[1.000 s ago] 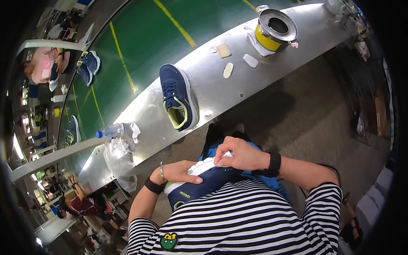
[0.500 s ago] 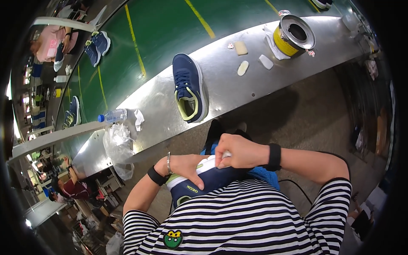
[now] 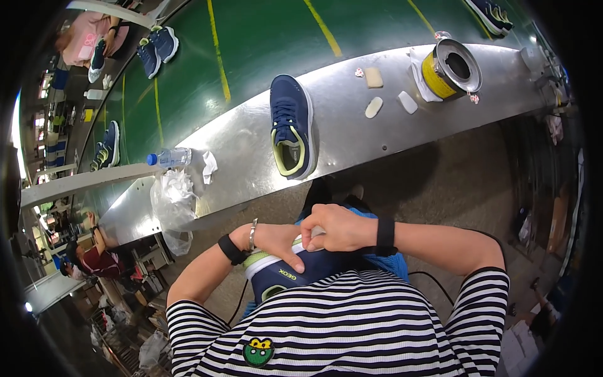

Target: Clean and inspect blue and lime-green sneakers on an assembly line.

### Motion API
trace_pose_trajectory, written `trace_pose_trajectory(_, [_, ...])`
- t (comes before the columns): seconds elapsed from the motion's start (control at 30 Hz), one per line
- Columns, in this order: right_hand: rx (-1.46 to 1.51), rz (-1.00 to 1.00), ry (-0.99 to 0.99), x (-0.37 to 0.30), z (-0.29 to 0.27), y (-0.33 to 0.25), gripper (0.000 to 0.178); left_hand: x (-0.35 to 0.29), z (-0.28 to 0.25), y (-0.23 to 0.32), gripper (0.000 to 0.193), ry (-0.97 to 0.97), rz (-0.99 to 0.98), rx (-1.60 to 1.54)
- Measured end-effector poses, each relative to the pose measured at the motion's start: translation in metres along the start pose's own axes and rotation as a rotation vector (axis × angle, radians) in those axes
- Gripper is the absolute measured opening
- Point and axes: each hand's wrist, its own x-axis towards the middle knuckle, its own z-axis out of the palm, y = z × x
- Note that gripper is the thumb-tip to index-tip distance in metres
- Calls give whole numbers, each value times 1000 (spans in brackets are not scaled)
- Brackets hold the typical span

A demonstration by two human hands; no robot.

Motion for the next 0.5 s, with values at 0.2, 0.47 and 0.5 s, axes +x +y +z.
trace_pose_trajectory(0.2, [74,-40,24,-7,-11,18,9,-33,-2,-15,79,-24,-33,-351])
trace_pose_trajectory(0.47, [-102,68,-6,8,-4,-7,9,-25,-10,-3,75,-84,-93,-188])
trace_pose_trajectory(0.5, [-103,72,-3,6,-5,-5,9,-25,-8,-4,76,-71,-100,-215])
